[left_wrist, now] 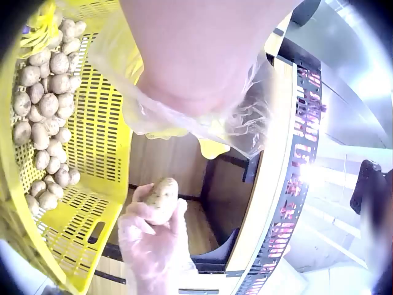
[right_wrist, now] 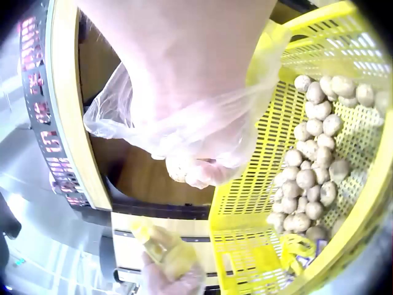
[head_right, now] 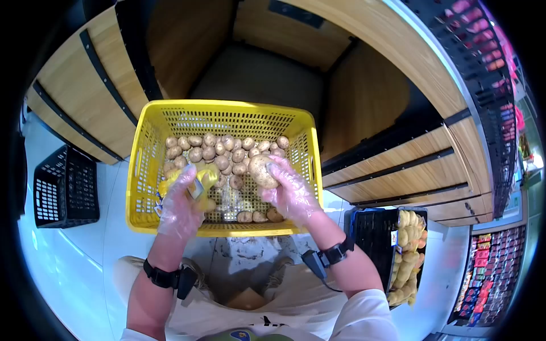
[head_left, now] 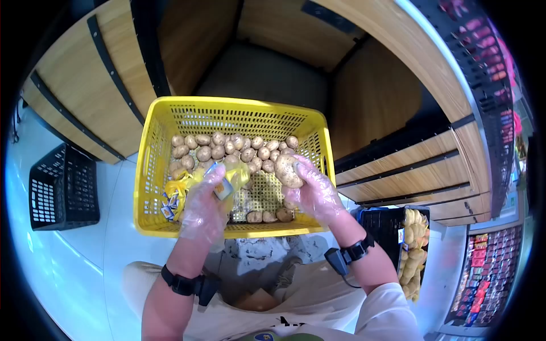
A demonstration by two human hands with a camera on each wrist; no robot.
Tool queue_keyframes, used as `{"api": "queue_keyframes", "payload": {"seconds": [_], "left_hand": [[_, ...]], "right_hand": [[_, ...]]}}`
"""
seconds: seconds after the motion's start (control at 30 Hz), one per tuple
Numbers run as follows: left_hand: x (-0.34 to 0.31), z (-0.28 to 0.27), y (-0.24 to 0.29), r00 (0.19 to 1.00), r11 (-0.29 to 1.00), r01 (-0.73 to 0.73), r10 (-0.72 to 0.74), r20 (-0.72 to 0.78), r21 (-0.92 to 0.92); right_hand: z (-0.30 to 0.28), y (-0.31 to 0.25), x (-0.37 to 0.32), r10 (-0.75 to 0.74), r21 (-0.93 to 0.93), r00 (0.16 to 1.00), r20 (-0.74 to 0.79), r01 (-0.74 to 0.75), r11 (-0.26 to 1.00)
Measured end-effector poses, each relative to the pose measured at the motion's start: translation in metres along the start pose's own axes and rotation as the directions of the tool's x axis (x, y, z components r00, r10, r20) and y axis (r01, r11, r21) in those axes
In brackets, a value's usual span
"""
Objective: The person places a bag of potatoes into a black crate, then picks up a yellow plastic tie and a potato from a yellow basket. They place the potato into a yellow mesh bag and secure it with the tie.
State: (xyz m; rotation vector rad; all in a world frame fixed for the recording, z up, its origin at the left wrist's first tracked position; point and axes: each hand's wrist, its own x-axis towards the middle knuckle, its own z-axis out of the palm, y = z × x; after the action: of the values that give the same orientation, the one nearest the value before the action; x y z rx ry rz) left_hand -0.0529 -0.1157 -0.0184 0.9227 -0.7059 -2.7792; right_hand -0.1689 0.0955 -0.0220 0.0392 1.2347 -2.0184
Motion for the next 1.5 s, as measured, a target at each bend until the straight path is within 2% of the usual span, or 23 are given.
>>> {"api": "queue_keyframes", "payload": {"seconds": [0.03,0.07,0.13,0.17,0.23,0.27,0.3,0.37,0.43,0.5,0.53,0.6,0.67,0.73,0.87,0.97,1.03,1.1,1.23,1.33,1.43,1.5], "left_hand": [[-0.001,-0.002,-0.004,1.000,0.998,0.017,-0.017,-0.010,0.060],[0.000,-0.005,-0.009,1.000,0.997,-0.003,0.003,0.004,0.083],[0.001,-0.011,-0.016,0.999,0.991,0.035,-0.036,0.007,0.131],[-0.001,-0.012,-0.019,0.997,0.983,0.080,-0.081,-0.004,0.166],[-0.011,-0.009,-0.028,0.995,0.976,0.079,-0.089,0.041,0.202],[-0.015,-0.008,-0.032,0.992,0.972,0.076,-0.097,0.084,0.222],[-0.016,-0.010,-0.037,0.991,0.970,0.074,-0.097,0.088,0.233],[-0.018,-0.018,-0.047,0.932,0.962,-0.007,-0.092,0.352,0.271],[-0.024,-0.019,-0.050,0.944,0.945,0.014,-0.120,0.308,0.327],[-0.034,-0.019,-0.050,0.903,0.947,0.038,-0.169,0.396,0.318],[-0.037,-0.016,-0.051,0.917,0.932,0.066,-0.197,0.347,0.356],[-0.042,-0.021,-0.051,0.921,0.930,0.062,-0.193,0.338,0.363],[-0.045,-0.022,-0.045,0.924,0.930,0.049,-0.181,0.337,0.365],[-0.050,-0.019,-0.035,0.818,0.961,0.217,-0.274,0.506,0.171],[-0.049,-0.023,-0.035,0.770,0.965,0.216,-0.264,0.580,0.151],[-0.061,-0.014,-0.033,0.749,0.954,0.290,-0.279,0.601,0.080],[-0.065,-0.014,-0.029,0.695,0.916,0.400,-0.279,0.663,-0.034],[-0.064,-0.017,-0.027,0.712,0.936,0.351,-0.269,0.649,0.002],[-0.065,-0.023,-0.023,0.746,0.962,0.269,-0.243,0.620,0.053],[-0.062,-0.025,-0.023,0.802,0.975,0.207,-0.214,0.558,0.077],[-0.060,-0.030,-0.022,0.813,0.969,0.197,-0.247,0.527,0.149],[-0.059,-0.031,-0.029,0.787,0.973,0.197,-0.232,0.572,0.123]], "right_hand": [[0.002,0.001,-0.008,-0.017,0.102,0.999,0.046,0.012,0.995],[0.006,0.000,-0.016,-0.031,0.110,0.998,0.048,0.026,0.994],[0.024,-0.005,-0.036,-0.011,0.311,0.999,-0.040,0.023,0.950],[0.025,-0.002,-0.044,-0.020,0.323,0.999,-0.042,0.032,0.946],[0.024,0.003,-0.059,-0.043,0.425,0.993,0.107,-0.007,0.905],[0.013,0.010,-0.063,-0.060,0.401,0.980,0.187,-0.020,0.916],[0.008,0.014,-0.066,-0.071,0.408,0.980,0.187,-0.012,0.913],[0.003,0.021,-0.070,-0.070,0.254,0.989,0.133,0.034,0.967],[0.004,0.023,-0.078,-0.063,0.306,0.979,0.192,0.001,0.952],[0.009,0.029,-0.085,-0.031,0.305,0.990,0.139,-0.012,0.952],[0.009,0.031,-0.088,-0.032,0.313,0.990,0.140,-0.014,0.950],[0.010,0.034,-0.094,0.008,0.234,0.991,0.134,-0.039,0.971],[0.012,0.034,-0.097,0.003,0.238,0.991,0.131,-0.034,0.971],[0.013,0.035,-0.101,-0.002,0.239,0.992,0.126,-0.028,0.971],[0.017,0.036,-0.110,-0.051,0.199,0.995,0.090,0.032,0.980],[0.018,0.042,-0.113,-0.071,0.205,0.995,0.077,0.054,0.977],[0.019,0.044,-0.112,-0.073,0.218,0.994,0.084,0.053,0.975],[0.022,0.045,-0.112,-0.023,0.202,0.996,0.085,0.006,0.979],[0.031,0.048,-0.104,-0.023,0.192,0.997,0.070,0.009,0.981],[0.030,0.058,-0.090,-0.101,0.249,0.994,0.033,0.089,0.964],[0.029,0.066,-0.088,-0.111,0.354,0.994,-0.022,0.112,0.928],[0.026,0.070,-0.091,-0.046,0.350,0.999,0.019,0.036,0.936]]}}
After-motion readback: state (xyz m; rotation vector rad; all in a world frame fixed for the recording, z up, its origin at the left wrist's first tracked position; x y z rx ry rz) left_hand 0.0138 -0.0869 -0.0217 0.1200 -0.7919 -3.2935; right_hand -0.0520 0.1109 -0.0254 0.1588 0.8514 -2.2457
